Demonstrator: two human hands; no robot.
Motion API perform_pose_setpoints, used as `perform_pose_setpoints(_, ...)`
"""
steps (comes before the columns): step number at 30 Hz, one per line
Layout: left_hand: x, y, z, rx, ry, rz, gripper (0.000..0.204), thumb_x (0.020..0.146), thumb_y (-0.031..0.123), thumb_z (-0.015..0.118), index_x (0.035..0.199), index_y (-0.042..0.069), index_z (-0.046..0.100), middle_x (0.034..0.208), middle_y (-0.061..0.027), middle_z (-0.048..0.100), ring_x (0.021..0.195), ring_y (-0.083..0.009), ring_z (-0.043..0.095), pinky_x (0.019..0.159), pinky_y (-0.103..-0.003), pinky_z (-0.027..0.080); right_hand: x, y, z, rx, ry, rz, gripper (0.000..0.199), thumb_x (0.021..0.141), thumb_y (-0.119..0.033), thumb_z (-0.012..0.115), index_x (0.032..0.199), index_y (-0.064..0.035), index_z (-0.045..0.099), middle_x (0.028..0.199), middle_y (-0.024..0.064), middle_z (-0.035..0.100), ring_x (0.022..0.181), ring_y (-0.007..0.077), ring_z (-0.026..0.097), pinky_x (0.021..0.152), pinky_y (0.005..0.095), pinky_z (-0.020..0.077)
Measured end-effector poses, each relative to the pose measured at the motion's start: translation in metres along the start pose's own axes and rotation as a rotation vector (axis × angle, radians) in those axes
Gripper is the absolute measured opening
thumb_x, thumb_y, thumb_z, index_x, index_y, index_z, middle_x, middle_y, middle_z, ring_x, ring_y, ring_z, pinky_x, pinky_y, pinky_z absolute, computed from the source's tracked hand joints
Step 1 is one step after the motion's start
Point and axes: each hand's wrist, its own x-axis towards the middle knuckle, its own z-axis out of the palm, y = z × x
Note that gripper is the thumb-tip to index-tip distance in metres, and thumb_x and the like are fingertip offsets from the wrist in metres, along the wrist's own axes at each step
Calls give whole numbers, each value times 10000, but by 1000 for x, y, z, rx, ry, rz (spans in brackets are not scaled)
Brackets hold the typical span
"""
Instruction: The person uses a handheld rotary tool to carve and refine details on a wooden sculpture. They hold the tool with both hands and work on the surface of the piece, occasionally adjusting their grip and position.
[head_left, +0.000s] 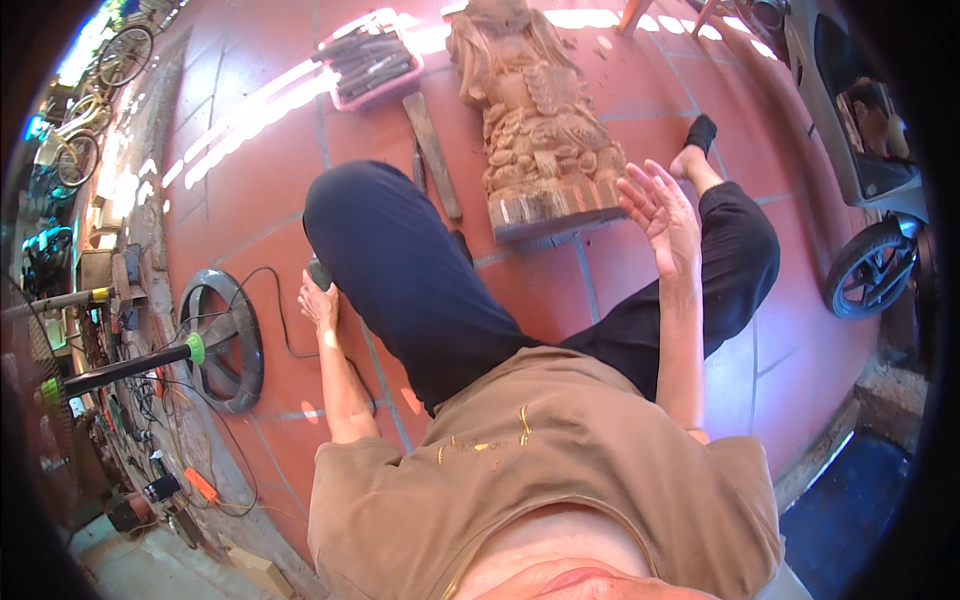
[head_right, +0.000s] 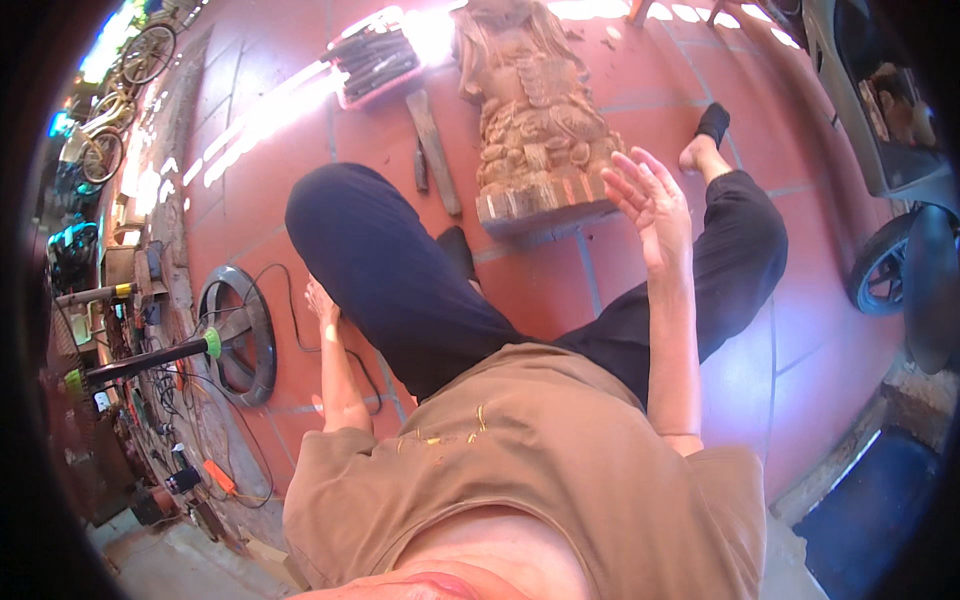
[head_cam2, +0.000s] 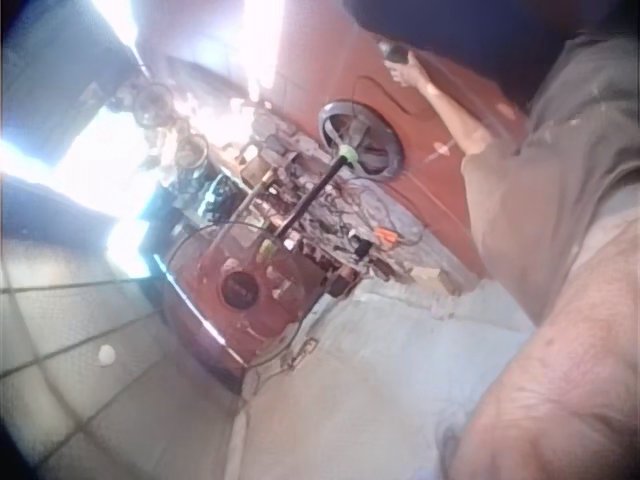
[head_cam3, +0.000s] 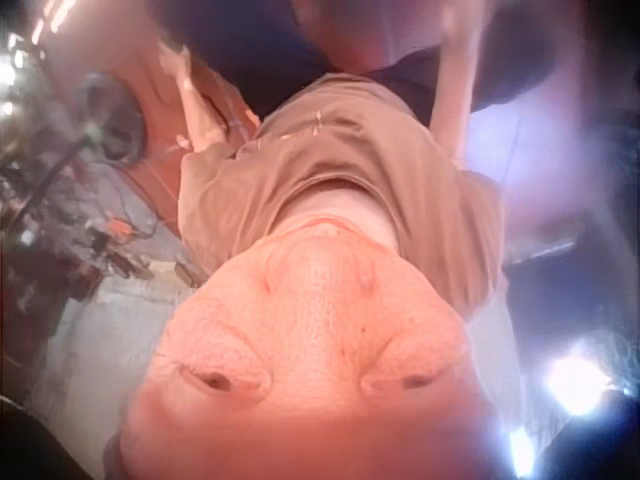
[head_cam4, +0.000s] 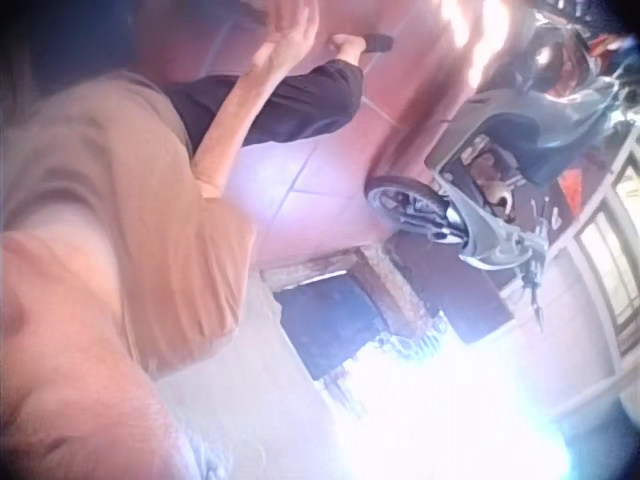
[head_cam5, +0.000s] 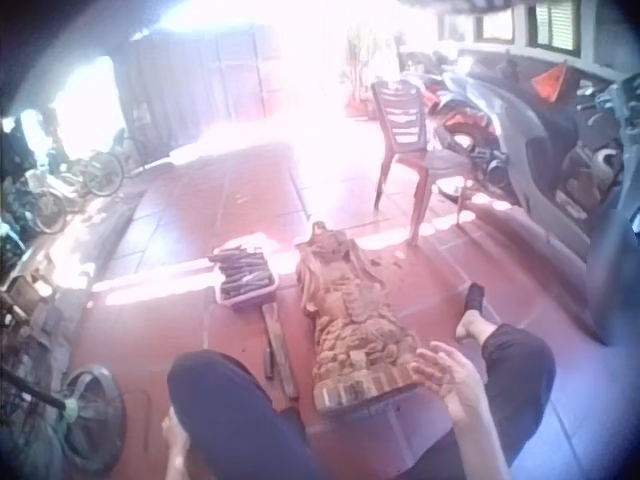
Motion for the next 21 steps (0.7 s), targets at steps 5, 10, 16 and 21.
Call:
perform_pose_setpoints(5, 29, -2, -10, -104, 56, 42, 737, 847, 424, 664, 1454, 131, 366, 1299, -194, 555, 1228, -415, 494, 1005, -516, 409, -5, -8, 0, 69, 0, -46, 401, 983, -182, 538, 1338, -14, 454, 1267, 168, 592, 1074, 289, 646, 890, 373, 539)
perform_pose_setpoints(10, 56, 27, -31, -474, 40, 126, 649, 887, 371, 623, 1431, 97, 400, 1240, -176, 589, 1151, -336, 546, 962, -444, 445, -8, -19, -4, 170, -56, -57, 376, 979, -167, 545, 1316, -17, 477, 1234, 174, 612, 1065, 291, 646, 884, 376, 546)
perform_pose_setpoints(16, 89, 89, -89, -1379, -296, 278, 548, 935, 308, 573, 1403, 56, 441, 1169, -155, 629, 1059, -241, 608, 910, -358, 488, -16, -31, -9, 127, -60, -132, 429, 980, -225, 551, 1358, -44, 459, 1307, 151, 578, 1153, 286, 604, 948, 369, 511)
perform_pose_setpoints(21, 54, 170, -199, -1127, -424, 393, 475, 936, 209, 592, 1356, 12, 491, 1101, -100, 645, 940, -155, 630, 799, -282, 528, -27, -69, -43, -26, -68, -454, 411, 991, -189, 534, 1356, -11, 468, 1302, 198, 572, 1125, 305, 618, 920, 372, 539)
